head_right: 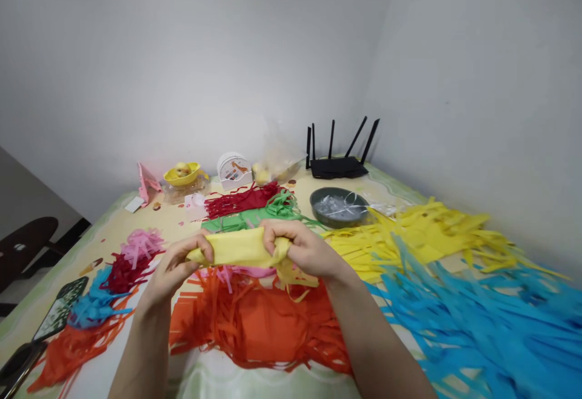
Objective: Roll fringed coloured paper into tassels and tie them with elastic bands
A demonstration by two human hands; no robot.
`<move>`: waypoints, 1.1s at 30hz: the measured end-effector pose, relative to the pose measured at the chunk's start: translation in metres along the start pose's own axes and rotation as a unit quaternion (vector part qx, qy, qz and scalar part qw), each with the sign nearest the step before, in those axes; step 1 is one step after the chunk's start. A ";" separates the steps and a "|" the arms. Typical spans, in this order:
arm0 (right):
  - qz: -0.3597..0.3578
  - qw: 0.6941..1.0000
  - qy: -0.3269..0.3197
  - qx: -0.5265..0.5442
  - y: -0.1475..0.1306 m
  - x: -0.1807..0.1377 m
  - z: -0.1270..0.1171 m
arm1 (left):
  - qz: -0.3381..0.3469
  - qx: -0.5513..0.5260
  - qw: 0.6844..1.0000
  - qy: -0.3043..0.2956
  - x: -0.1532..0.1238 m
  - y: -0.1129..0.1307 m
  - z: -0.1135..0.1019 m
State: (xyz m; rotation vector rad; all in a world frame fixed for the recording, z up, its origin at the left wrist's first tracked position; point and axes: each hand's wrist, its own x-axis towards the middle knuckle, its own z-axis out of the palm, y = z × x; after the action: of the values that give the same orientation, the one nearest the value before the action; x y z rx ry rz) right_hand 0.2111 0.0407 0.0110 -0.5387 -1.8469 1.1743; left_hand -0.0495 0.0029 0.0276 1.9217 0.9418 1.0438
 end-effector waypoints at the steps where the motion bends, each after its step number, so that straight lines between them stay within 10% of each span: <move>1: -0.014 1.000 -0.013 -0.019 -0.001 0.000 -0.003 | 0.000 0.010 1.000 -0.009 0.000 0.002 0.001; 8: 0.005 0.988 0.019 -0.153 -0.016 -0.001 0.004 | -0.046 0.084 0.991 0.093 0.001 0.008 0.016; 17: 0.061 0.962 0.084 -0.255 -0.023 -0.004 0.014 | -0.066 0.150 0.984 0.064 0.002 0.010 0.013; 24: 0.057 0.987 0.117 -0.097 -0.021 -0.004 0.016 | -0.121 -0.091 0.985 0.087 0.001 0.006 0.016; 33: 0.031 0.994 0.099 0.030 -0.014 -0.002 0.016 | -0.051 -0.144 0.982 0.107 -0.001 -0.003 0.010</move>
State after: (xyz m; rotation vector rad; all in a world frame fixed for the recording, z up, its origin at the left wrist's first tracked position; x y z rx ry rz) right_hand 0.1996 0.0242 0.0196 -0.6577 -1.6325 1.1693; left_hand -0.0418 0.0003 0.0206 1.5300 0.9386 1.2696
